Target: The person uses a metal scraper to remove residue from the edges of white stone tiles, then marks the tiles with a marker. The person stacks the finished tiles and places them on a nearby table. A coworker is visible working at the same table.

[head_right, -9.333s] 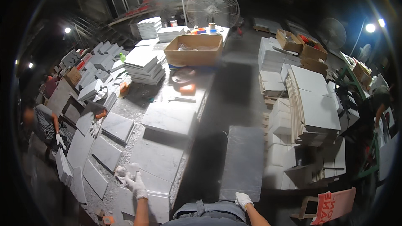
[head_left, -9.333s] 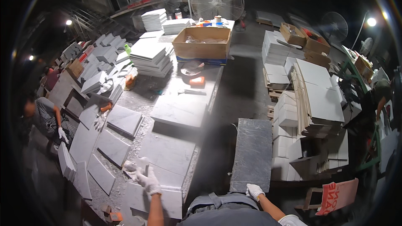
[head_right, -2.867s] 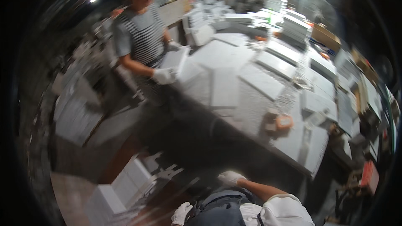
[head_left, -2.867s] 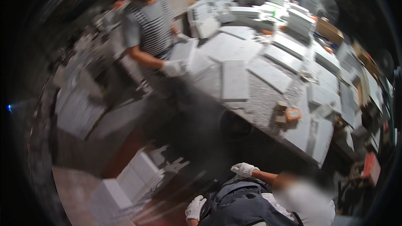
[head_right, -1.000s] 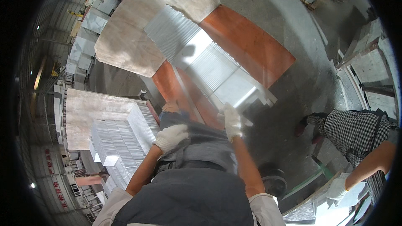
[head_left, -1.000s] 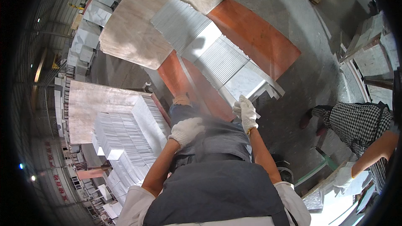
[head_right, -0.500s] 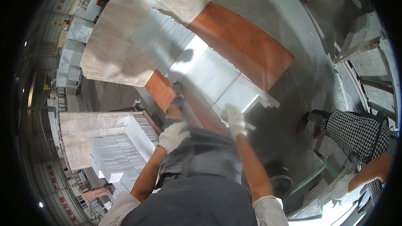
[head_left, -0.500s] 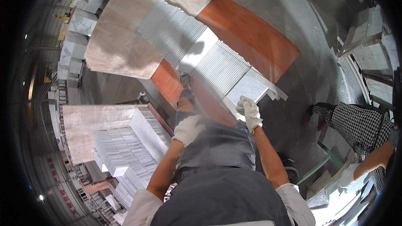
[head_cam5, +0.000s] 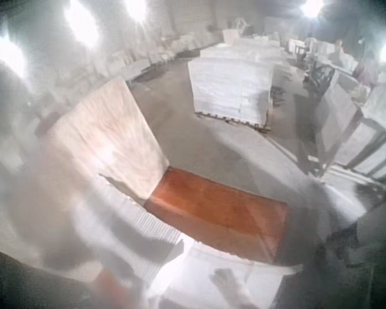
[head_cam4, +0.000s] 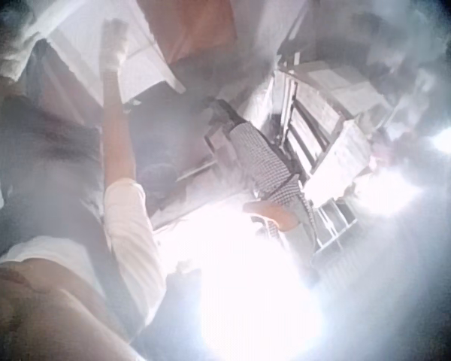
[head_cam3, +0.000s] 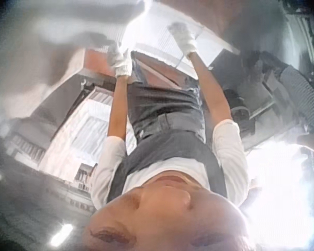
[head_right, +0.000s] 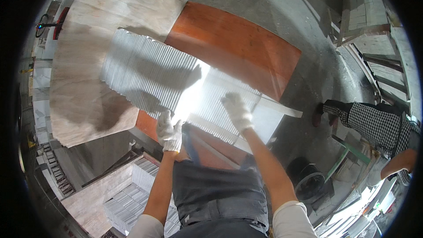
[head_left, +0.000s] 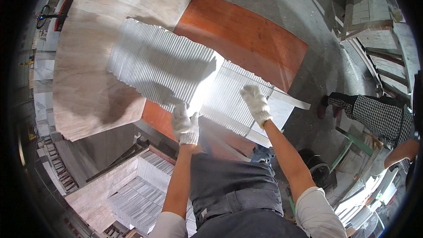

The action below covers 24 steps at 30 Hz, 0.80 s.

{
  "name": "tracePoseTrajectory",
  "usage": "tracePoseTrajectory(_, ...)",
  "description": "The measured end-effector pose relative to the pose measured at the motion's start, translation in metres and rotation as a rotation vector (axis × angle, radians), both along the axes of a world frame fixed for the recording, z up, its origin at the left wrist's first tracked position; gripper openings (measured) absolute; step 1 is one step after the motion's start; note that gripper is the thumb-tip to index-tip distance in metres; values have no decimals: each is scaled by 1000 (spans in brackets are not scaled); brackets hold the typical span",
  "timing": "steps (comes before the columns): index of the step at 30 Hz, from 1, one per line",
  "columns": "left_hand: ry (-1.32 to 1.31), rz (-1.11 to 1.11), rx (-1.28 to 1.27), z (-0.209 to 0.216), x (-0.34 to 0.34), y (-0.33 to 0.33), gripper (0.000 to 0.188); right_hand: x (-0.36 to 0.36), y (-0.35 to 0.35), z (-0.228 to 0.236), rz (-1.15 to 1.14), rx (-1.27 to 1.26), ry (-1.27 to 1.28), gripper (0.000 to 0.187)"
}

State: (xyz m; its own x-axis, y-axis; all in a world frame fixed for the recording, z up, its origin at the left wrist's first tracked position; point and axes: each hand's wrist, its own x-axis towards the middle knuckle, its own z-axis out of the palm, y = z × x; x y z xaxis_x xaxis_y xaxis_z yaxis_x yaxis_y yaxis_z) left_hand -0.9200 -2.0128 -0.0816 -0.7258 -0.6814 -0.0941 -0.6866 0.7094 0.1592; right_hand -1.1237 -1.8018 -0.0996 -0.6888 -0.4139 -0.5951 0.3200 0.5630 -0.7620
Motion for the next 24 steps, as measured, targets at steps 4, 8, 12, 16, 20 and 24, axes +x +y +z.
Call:
tracePoseTrajectory(4,9,23,-130,-23,3,-11,62,-39,-83,4,78,-110,143,84)
tracePoseTrajectory(8,26,88,-188,-39,8,-5,68,-76,-139,-6,218,-37,249,94)
tracePoseTrajectory(12,69,78,-292,-52,7,0,68,-93,-194,-25,205,-129,242,78)
tracePoseTrajectory(16,112,76,-279,-57,6,1,70,-93,-217,-40,174,-110,202,66)
tracePoseTrajectory(20,108,89,-231,-54,8,2,68,-90,-216,-42,141,-119,185,66)
tracePoseTrajectory(24,59,90,-221,-46,5,1,65,-91,-216,-38,152,-110,233,65)
